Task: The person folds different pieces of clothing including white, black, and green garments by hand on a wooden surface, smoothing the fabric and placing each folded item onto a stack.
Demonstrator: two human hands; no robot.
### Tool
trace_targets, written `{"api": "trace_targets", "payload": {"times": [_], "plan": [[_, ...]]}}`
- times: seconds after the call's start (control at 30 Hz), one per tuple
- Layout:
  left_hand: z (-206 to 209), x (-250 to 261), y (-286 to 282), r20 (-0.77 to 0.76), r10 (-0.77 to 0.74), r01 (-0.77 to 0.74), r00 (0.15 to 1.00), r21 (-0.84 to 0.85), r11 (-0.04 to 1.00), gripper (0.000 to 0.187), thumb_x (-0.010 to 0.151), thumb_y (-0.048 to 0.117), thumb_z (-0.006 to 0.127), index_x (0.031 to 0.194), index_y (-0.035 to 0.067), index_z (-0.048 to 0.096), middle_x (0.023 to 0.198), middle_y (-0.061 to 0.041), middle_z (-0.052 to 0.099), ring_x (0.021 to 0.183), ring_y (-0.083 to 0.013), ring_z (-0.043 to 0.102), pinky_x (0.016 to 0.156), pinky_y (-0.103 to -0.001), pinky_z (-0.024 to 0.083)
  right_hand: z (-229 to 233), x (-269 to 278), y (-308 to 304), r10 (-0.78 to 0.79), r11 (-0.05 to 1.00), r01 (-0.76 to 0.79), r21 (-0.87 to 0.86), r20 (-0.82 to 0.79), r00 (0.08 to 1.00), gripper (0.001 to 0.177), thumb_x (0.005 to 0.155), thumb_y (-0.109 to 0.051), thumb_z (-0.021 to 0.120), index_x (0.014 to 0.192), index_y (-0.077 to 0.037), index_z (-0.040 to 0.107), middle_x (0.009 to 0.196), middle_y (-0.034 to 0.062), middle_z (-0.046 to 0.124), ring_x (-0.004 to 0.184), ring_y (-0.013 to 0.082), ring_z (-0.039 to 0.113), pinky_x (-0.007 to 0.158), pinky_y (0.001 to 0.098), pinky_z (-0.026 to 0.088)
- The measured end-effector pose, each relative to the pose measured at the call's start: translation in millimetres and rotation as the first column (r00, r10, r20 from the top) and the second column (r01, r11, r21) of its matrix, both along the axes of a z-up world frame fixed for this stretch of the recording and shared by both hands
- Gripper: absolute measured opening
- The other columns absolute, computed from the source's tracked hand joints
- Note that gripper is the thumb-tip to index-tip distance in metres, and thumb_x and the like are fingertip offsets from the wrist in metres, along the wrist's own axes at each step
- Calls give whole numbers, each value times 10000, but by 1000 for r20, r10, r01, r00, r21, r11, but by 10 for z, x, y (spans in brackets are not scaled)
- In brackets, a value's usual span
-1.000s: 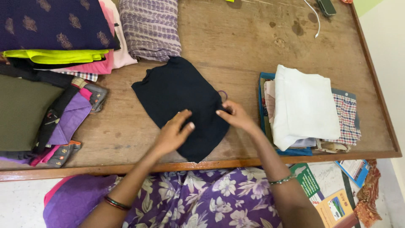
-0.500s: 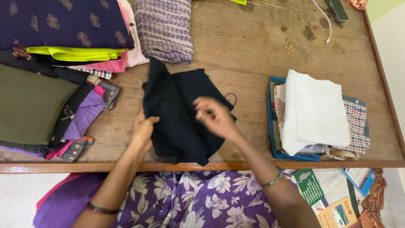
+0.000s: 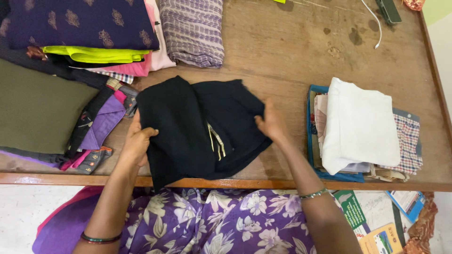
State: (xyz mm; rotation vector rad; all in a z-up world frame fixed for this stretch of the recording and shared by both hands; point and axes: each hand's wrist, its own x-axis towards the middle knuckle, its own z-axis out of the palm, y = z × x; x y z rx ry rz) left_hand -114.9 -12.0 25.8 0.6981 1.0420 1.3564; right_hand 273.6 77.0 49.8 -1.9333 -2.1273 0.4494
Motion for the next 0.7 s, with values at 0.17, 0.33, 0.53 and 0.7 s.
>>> {"api": "trace_targets", "payload": {"times": [0.17, 0.33, 0.53, 0.7], "plan": [[-84, 138, 108, -98, 4, -5, 995, -7, 1000, 928, 758, -190, 417, 1621, 123, 284, 1631, -97, 407, 1453, -206, 441, 1136, -294, 370, 493, 501, -144, -92, 952, 175, -252, 310, 946, 760, 868, -286, 765, 1485, -59, 383, 1127, 293, 697, 1089, 443, 674, 920, 517, 534], [-259, 136, 157, -329, 22, -26, 944, -9, 1000, 934, 860, -81, 551, 1653, 108, 94, 1676, -189, 273, 1522, -253, 312, 1196, -326, 285, 643, 664, -402, 80, 890, 151, -431, 472, 878, 753, 815, -500, 791, 1428, -165, 511, 1241, 193, 683, 1202, 366, 644, 1000, 474, 519], [2, 56, -148, -728, -362, 103, 583, -375, 921, 1177, 873, 208, 778, 1634, 103, -114, 1545, -330, 299, 1437, -394, 358, 1161, -389, 322, 741, 259, -416, 9, 982, 58, -181, 349, 937, 724, 911, -562, 632, 1496, -161, 484, 1375, 162, 609, 1279, 370, 588, 990, 502, 528], [18, -97, -244, -857, -235, 196, 458, -160, 967, 1062, 856, 153, 738, 1654, 124, 38, 1385, -346, 471, 1280, -477, 506, 1064, -482, 422, 356, -117, -428, 267, 960, -228, -159, 290, 919, 778, 945, -587, 567, 1542, -121, 390, 1566, 221, 367, 1433, 425, 374, 1101, 528, 422]]}}
